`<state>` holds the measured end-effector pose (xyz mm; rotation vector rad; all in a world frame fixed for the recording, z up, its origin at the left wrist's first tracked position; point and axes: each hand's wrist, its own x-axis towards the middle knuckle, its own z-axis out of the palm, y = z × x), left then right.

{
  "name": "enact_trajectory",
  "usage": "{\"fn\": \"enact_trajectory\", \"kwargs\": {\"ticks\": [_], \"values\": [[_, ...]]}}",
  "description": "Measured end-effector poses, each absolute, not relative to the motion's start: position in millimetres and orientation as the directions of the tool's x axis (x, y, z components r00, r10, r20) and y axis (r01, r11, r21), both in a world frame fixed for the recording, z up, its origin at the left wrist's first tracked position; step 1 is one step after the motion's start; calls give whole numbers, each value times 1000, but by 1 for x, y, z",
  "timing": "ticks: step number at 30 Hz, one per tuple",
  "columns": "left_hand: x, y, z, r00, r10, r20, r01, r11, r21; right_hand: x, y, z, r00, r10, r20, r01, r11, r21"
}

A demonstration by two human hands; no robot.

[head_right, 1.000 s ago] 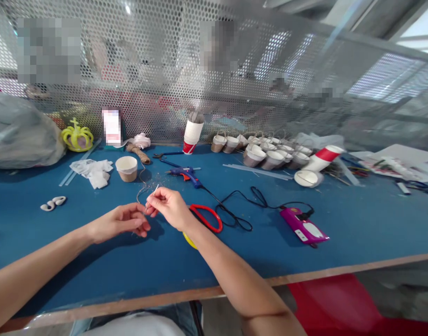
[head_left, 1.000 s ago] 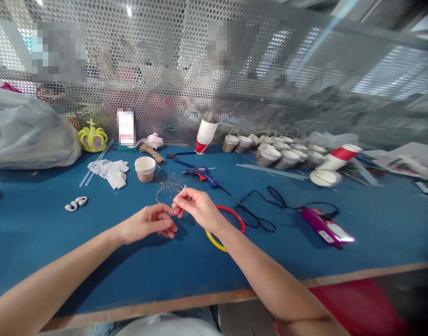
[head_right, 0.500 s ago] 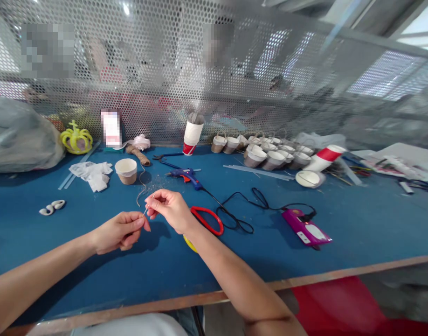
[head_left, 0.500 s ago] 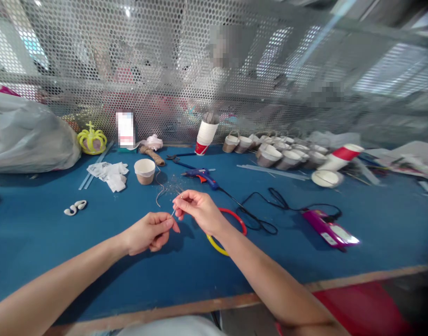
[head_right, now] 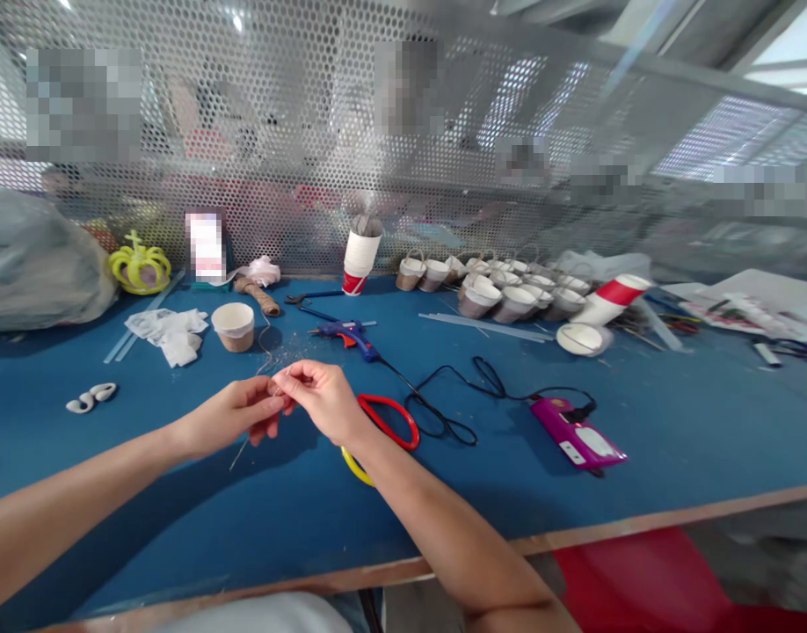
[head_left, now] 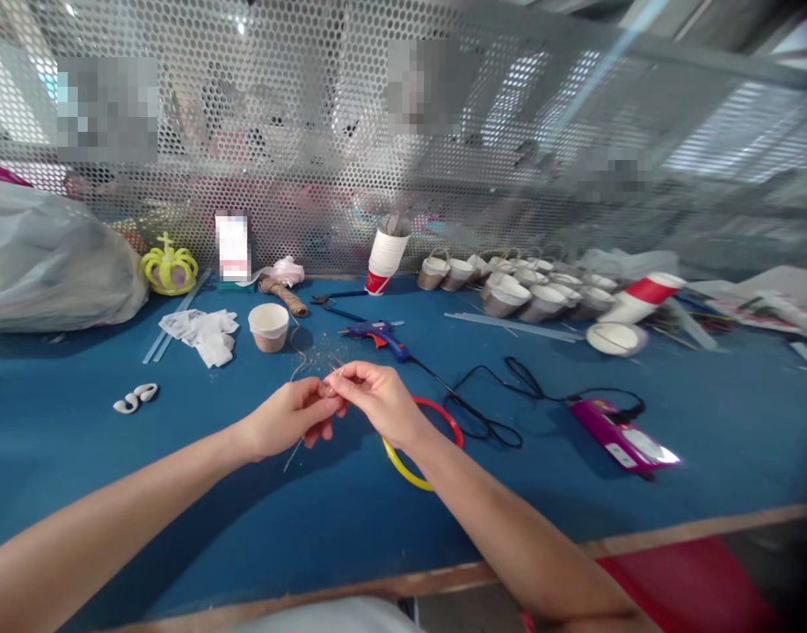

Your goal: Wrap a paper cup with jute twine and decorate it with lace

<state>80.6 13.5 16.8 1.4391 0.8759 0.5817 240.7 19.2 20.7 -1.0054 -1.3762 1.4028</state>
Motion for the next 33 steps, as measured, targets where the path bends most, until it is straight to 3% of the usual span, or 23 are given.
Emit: {"fn": "enact_trajectory", "kwargs": {"ticks": [7,10,12,13,17,22,27,30,33], "values": [[90,29,11,454,880,-140,156,76,985,247,29,18,-254,966,44,-5,44,-999],[88,36,14,453,881,-136,108,97,989,259,47,25,-266,961,69,225,132,-965],[84,41,17,437,889,-137,64,121,991,274,67,30,-162,983,83,570,162,-805],[82,43,17,420,898,-131,43,125,991,283,78,30,-105,991,86,649,134,-749],[72,54,14,329,940,-90,-9,98,995,310,112,20,66,997,34,824,-36,-565],[67,64,12,292,951,-98,-52,118,992,317,126,2,155,985,-74,891,-171,-421],[59,70,13,220,974,-49,-53,62,997,318,130,-1,204,975,-92,849,-223,-479],[54,72,10,167,985,-47,-58,57,997,316,123,6,216,973,-77,767,-218,-603],[54,69,11,228,970,-88,-119,118,986,310,106,21,139,988,-72,639,-145,-755]]}}
